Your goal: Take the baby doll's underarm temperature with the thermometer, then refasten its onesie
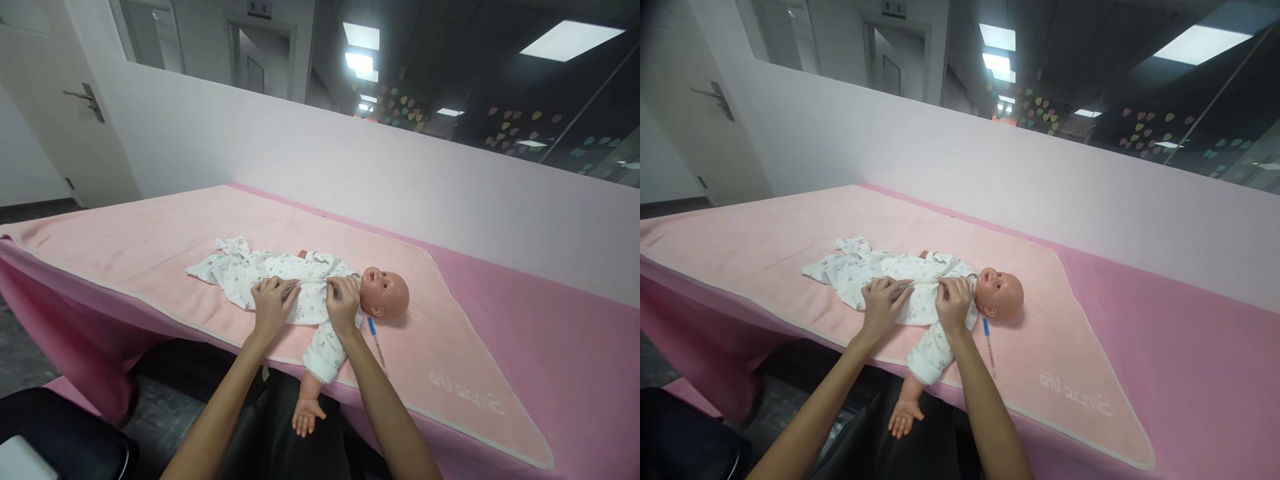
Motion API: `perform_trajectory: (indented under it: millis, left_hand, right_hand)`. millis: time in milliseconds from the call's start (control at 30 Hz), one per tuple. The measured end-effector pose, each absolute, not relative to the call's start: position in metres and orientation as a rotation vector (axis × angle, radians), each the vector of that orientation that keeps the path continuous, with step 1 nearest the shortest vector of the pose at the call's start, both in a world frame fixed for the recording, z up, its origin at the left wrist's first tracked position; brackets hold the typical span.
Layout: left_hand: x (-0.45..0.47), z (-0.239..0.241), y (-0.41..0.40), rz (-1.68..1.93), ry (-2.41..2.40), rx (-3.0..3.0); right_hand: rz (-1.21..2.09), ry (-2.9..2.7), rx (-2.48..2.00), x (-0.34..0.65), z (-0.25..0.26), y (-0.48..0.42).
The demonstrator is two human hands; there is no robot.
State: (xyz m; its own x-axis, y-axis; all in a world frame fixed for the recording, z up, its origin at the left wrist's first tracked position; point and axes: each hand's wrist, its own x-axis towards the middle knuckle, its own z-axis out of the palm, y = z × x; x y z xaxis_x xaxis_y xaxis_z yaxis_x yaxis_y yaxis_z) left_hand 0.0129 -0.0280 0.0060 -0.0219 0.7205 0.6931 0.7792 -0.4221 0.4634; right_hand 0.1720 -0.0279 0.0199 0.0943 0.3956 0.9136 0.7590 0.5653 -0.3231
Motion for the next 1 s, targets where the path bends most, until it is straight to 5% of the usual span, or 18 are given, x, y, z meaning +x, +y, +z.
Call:
perform_trajectory:
  millis: [1000]
  left_hand:
    - [0.0135, 0.0101, -0.0352, -1.721, -1.473, -1.961]
  right_hand:
    - [-0.35, -1.509, -1.025, 0.1721, 0.0191, -0.0274]
